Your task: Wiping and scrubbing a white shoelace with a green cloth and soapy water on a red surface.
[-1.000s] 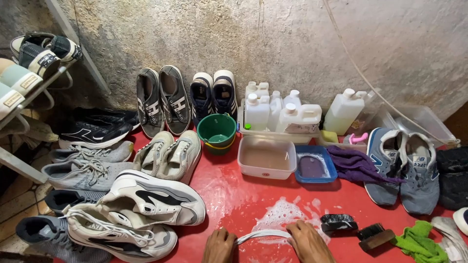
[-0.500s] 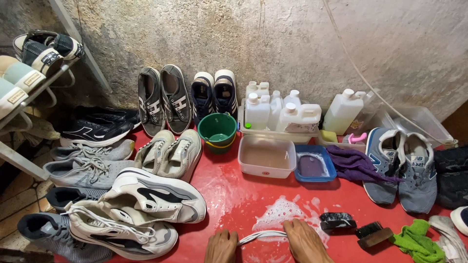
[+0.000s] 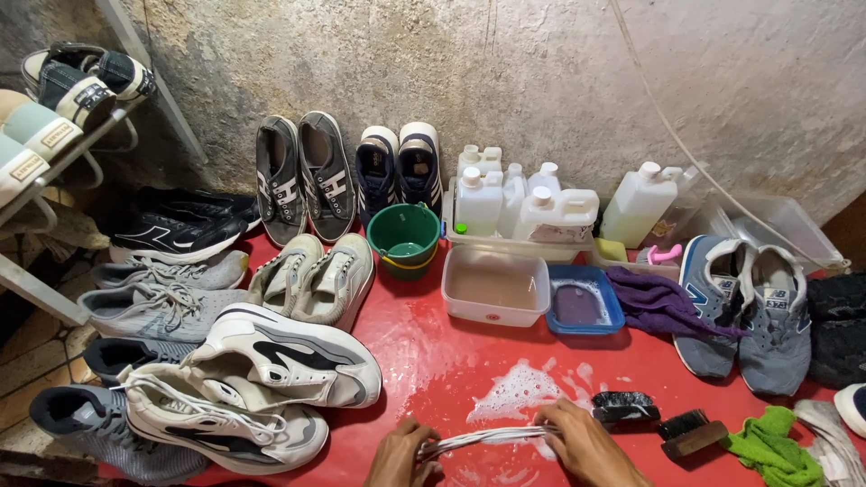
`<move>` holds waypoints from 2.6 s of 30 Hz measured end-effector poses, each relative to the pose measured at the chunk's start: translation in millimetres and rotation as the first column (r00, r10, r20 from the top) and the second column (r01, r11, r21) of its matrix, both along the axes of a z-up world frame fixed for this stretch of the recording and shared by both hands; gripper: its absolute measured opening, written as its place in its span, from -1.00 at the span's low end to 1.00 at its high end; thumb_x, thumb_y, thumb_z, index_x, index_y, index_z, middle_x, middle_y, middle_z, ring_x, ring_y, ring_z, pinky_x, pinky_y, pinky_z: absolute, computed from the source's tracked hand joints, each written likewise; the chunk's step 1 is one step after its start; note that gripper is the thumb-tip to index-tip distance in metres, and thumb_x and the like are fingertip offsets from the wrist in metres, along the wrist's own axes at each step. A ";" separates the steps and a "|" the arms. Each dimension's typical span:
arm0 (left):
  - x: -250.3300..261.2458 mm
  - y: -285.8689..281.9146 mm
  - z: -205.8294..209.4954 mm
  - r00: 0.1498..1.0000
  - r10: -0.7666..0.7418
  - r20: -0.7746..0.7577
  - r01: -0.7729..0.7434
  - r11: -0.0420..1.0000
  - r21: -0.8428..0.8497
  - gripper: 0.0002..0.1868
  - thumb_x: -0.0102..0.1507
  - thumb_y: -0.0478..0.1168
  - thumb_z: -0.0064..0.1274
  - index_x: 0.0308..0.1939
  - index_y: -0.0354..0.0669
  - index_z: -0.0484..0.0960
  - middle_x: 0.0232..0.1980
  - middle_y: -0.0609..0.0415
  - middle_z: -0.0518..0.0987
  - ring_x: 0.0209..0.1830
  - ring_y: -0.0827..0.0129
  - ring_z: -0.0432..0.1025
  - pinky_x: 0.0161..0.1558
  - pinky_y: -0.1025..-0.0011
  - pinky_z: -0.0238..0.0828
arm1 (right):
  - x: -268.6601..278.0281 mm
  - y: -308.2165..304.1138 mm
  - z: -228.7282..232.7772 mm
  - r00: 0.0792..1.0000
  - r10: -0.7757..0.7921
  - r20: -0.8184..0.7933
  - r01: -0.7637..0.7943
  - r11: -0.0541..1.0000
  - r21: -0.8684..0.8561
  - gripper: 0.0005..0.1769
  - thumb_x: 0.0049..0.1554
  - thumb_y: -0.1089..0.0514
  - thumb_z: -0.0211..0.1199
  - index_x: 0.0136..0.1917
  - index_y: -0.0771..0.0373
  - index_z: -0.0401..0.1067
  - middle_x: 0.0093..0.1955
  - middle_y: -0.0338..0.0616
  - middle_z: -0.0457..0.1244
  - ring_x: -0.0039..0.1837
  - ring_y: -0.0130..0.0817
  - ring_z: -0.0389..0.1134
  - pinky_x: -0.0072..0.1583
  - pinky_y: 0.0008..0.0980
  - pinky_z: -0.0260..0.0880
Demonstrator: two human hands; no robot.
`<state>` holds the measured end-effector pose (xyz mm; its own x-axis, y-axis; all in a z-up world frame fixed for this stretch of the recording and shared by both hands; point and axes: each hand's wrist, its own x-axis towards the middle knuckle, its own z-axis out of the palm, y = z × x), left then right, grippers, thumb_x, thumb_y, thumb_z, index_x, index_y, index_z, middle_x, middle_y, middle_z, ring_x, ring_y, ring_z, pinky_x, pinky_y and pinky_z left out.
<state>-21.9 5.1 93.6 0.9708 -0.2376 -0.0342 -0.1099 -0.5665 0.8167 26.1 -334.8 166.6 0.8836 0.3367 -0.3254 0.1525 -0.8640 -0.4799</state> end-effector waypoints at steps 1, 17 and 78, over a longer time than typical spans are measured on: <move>1.5 -1.5 -13.6 1.000 -0.001 -0.003 0.001 1.000 -0.001 -0.64 0.05 -0.42 0.04 -0.17 0.12 0.69 -0.16 0.24 0.56 -0.39 0.53 0.74 -0.16 0.54 0.78 | -1.1 -1.7 -0.8 1.000 -0.001 -0.003 0.001 1.000 -0.001 -0.79 0.24 0.04 0.18 0.15 -0.04 0.49 0.19 -0.34 0.34 0.21 -0.39 0.42 0.22 -0.29 0.43; 0.4 -13.9 -110.9 0.891 -0.237 0.386 -0.059 0.784 0.618 -0.78 0.17 -0.36 0.14 -0.14 -0.16 0.50 -0.29 -0.07 0.38 -0.36 -0.03 0.34 -0.29 -0.07 0.34 | 1.1 -6.8 34.2 0.994 -0.069 -0.081 0.070 0.998 0.002 -0.77 0.14 0.02 0.33 0.07 -0.09 0.67 0.04 -0.44 0.51 0.10 -0.49 0.50 0.13 -0.47 0.42; -11.2 -13.8 33.6 0.919 0.149 0.364 -0.114 0.987 -0.117 -0.76 0.31 0.01 0.02 -0.10 0.00 0.64 -0.15 0.19 0.69 -0.14 0.30 0.50 -0.09 0.30 0.19 | -40.2 134.7 -2.3 0.751 -0.254 0.610 0.137 0.963 0.232 -0.50 -0.10 -0.27 0.48 0.07 -0.11 0.58 0.27 -0.25 0.27 0.27 -0.09 0.21 0.09 0.01 0.49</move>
